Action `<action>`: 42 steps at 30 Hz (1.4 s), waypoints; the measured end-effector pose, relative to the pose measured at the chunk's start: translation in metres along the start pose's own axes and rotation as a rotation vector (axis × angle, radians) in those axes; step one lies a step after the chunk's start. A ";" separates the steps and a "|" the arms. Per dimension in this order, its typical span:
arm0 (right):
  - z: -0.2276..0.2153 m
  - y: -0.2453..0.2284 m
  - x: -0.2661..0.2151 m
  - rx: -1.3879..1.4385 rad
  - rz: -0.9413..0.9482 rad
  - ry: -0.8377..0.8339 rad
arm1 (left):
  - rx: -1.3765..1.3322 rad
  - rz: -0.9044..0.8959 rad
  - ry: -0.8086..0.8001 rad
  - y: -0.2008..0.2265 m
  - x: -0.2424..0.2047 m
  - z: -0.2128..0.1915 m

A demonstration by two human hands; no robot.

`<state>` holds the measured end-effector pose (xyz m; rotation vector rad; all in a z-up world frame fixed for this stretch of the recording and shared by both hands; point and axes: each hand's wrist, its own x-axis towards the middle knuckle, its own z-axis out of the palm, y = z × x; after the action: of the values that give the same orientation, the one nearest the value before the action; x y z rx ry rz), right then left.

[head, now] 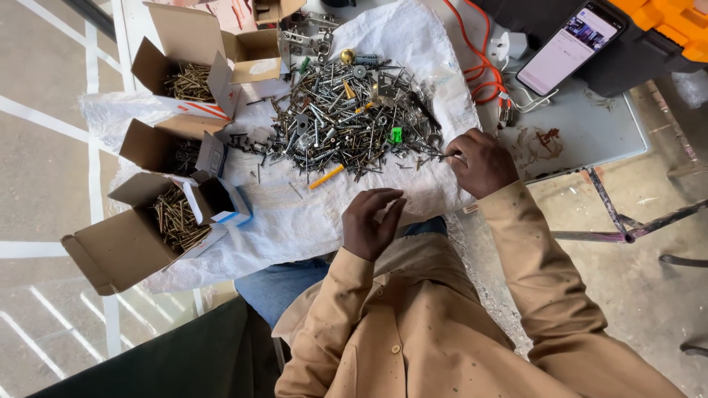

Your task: Sort mixed screws and nails from a pile into separate cardboard boxes

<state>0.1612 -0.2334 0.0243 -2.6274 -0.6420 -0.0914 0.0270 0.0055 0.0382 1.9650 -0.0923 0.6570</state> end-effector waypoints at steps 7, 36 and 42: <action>-0.017 -0.094 -0.004 0.341 -0.043 0.013 | -0.364 -0.270 0.059 -0.009 0.004 -0.004; 0.041 -0.011 0.023 -0.157 0.012 0.021 | -1.122 -0.509 0.154 -0.039 -0.010 -0.012; 0.022 -0.016 0.035 -0.196 0.131 -0.173 | -1.109 -0.490 0.137 -0.037 -0.009 -0.013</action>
<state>0.1842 -0.1966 0.0164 -2.8825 -0.5386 0.1205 0.0272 0.0322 0.0084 0.8155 0.0969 0.2870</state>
